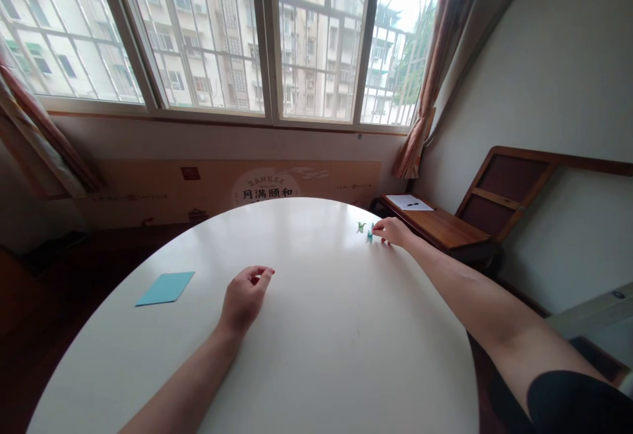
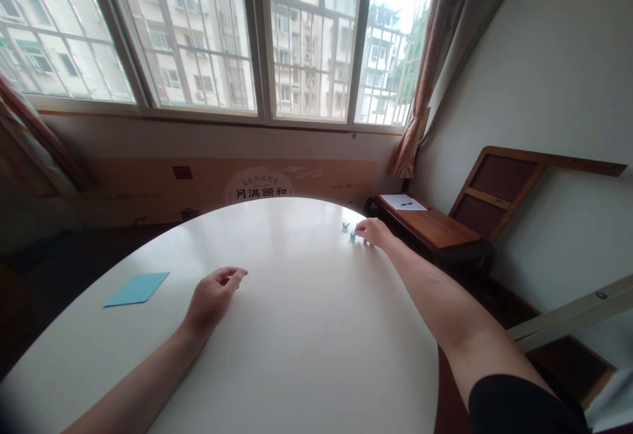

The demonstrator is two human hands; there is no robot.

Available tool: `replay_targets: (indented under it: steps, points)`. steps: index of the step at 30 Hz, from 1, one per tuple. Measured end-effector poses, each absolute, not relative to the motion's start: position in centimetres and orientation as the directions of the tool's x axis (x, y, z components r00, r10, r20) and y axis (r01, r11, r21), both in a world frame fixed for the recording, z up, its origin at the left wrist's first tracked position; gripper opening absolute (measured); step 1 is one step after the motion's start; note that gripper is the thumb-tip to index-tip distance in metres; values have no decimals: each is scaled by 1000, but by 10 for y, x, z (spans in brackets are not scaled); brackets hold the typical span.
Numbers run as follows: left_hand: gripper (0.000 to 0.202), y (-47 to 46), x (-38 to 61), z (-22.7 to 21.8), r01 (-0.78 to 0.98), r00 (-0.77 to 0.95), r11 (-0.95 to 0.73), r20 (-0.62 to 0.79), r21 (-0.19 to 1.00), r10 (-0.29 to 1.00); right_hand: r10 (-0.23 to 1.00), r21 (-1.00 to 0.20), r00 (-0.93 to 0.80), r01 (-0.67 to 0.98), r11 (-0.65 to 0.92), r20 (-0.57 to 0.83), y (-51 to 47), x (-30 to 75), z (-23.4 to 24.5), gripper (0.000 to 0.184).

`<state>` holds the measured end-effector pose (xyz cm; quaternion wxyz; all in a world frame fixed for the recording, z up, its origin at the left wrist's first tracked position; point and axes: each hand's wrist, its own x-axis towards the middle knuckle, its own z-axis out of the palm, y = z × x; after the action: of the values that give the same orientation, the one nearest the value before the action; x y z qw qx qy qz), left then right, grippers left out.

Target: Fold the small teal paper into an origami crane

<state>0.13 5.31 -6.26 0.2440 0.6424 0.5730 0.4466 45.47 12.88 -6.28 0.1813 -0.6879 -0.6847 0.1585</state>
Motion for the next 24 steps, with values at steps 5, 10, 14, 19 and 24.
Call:
replay_targets:
  steps: [5, 10, 14, 19, 24]
  points:
    - [39, 54, 1, -63, 526, -49, -226, 295, 820, 954, 1000, -488, 18, 873, -7, 18, 126, 452, -61, 32]
    - [40, 53, 1, -62, 534, -46, -229, 298, 814, 954, 998, -520, 36, 854, -9, 43, 114, 446, -49, 30]
    - [40, 52, 1, -61, 546, -41, -233, 304, 805, 952, 982, -553, 89, 833, 17, 166, 98, 439, -26, 28]
    - [39, 49, 0, -60, 572, -30, -241, 314, 784, 949, 853, -588, 168, 787, 186, 495, 62, 413, 49, 34]
    - [24, 35, 5, -50, 625, -15, -235, 312, 745, 950, 497, -362, -21, 657, 661, 868, -28, 386, 135, 49]
